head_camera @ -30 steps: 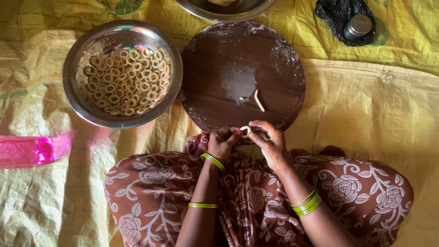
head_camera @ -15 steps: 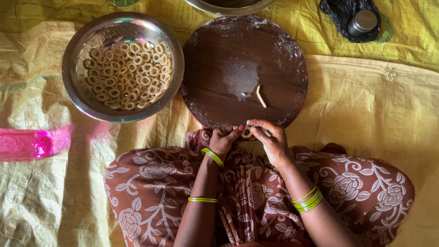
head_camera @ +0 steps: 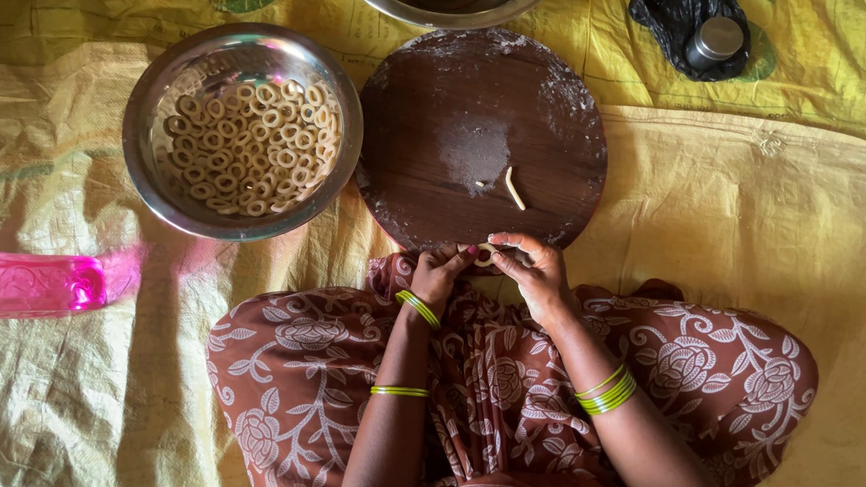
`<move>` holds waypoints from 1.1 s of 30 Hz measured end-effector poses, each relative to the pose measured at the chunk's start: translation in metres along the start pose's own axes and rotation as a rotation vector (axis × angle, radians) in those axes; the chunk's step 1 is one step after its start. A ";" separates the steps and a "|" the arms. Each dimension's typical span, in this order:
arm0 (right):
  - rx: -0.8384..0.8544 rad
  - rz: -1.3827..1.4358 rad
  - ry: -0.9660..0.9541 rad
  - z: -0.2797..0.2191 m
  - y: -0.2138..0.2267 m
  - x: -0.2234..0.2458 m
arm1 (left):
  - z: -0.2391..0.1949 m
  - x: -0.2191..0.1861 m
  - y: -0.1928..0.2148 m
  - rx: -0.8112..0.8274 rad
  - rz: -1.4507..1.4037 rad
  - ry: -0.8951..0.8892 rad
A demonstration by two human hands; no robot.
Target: The person rolls small pieces of dough into thin ropes on a wooden board, then joins the ends to form rings. The finished rings are placed into a metal bowl. The person repeats this process with multiple pieces of dough.
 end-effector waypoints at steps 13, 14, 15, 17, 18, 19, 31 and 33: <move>-0.022 0.217 -0.057 0.000 0.000 0.001 | -0.017 -0.020 -0.015 0.141 -0.174 0.070; -0.026 0.240 -0.067 -0.001 0.000 0.000 | -0.019 -0.021 -0.016 0.161 -0.187 0.075; -0.031 0.263 -0.078 -0.002 0.000 0.000 | -0.021 -0.021 -0.018 0.180 -0.199 0.079; -0.018 0.296 -0.096 -0.001 0.000 0.000 | -0.022 -0.023 -0.020 0.197 -0.209 0.077; -0.011 0.313 -0.105 -0.001 -0.001 0.000 | -0.022 -0.024 -0.020 0.205 -0.213 0.075; 0.000 0.316 -0.108 -0.001 -0.001 0.001 | -0.022 -0.024 -0.022 0.221 -0.239 0.066; 0.005 0.248 -0.078 -0.002 -0.005 0.013 | -0.017 -0.020 -0.019 0.157 -0.240 0.096; -0.030 0.101 -0.034 -0.004 -0.010 0.019 | -0.014 -0.015 -0.014 0.052 -0.198 0.188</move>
Point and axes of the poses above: each hand's wrist, its own z-axis towards the middle knuckle, its own y-axis out of the back of the hand, x = y × z, the point moved 5 cm from there along z, towards the middle knuckle, and after that the axes turned 2 degrees about z, right-handed, at the moved point
